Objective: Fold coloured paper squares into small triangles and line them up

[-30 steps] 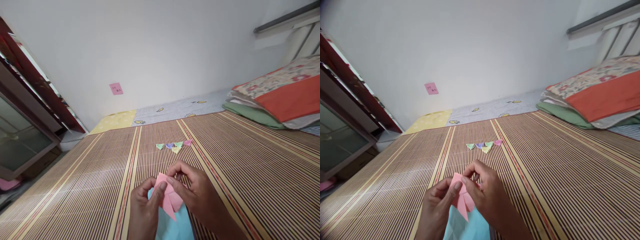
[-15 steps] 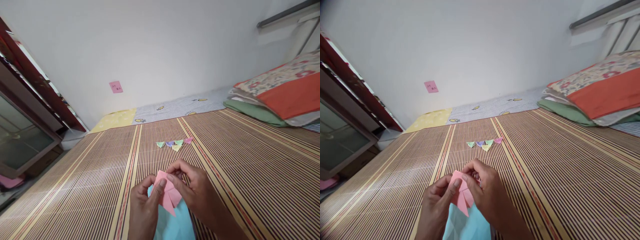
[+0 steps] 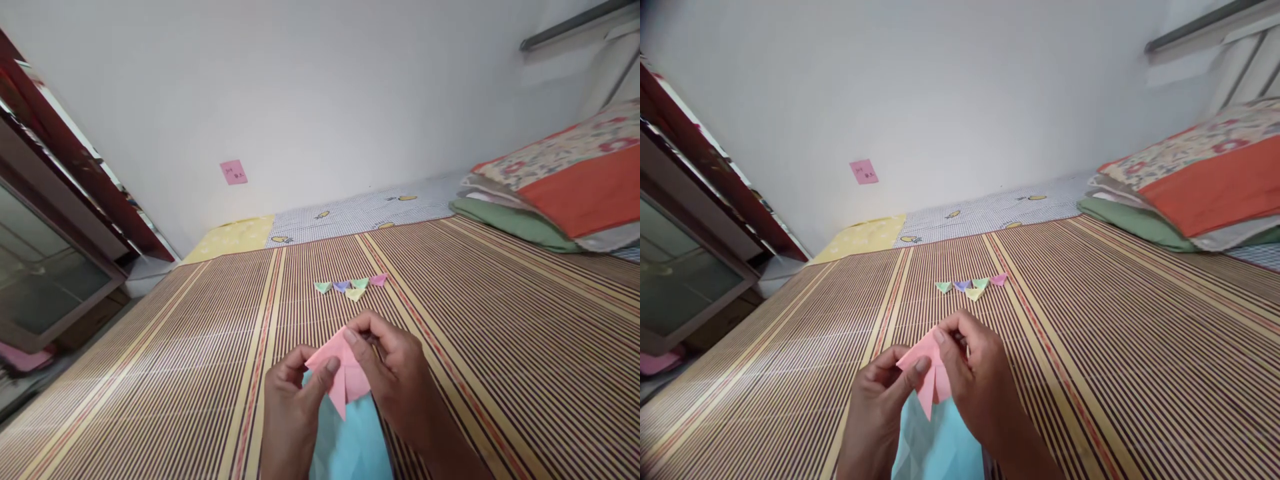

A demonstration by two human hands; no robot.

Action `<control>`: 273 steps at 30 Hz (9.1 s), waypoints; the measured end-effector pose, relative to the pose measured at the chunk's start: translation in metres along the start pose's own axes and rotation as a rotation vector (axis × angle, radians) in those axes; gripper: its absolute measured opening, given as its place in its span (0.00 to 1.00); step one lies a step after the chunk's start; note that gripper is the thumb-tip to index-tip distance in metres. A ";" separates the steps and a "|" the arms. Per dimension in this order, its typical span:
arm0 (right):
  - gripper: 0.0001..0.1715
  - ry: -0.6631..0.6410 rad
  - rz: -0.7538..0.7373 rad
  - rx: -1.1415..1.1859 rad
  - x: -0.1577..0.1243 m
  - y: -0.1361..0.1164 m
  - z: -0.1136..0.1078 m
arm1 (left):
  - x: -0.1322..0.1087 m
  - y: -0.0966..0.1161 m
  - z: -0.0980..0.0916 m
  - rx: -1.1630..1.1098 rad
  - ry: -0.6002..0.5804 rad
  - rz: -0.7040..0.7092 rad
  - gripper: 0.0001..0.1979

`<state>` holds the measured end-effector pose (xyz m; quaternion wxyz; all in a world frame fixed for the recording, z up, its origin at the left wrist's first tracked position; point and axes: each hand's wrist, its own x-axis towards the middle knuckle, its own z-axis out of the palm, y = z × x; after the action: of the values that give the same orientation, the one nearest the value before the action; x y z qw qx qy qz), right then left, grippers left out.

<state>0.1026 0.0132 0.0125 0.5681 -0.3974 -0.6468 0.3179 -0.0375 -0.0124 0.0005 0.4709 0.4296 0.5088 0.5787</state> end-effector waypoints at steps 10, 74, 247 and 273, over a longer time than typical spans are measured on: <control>0.14 0.075 0.068 0.042 0.000 0.005 0.002 | -0.005 -0.004 -0.005 -0.249 -0.019 -0.115 0.11; 0.22 -0.438 0.249 0.135 0.007 0.023 -0.031 | -0.004 0.005 -0.019 0.340 -0.366 0.035 0.16; 0.17 0.079 0.131 0.070 -0.003 0.002 0.007 | -0.002 0.011 0.000 -0.180 0.118 0.090 0.13; 0.16 -0.107 0.077 0.206 -0.003 -0.007 0.008 | -0.003 0.009 0.000 -0.196 0.062 -0.027 0.09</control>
<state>0.0938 0.0072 0.0155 0.5579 -0.3438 -0.6244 0.4251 -0.0375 -0.0157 0.0090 0.5023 0.3566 0.4696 0.6324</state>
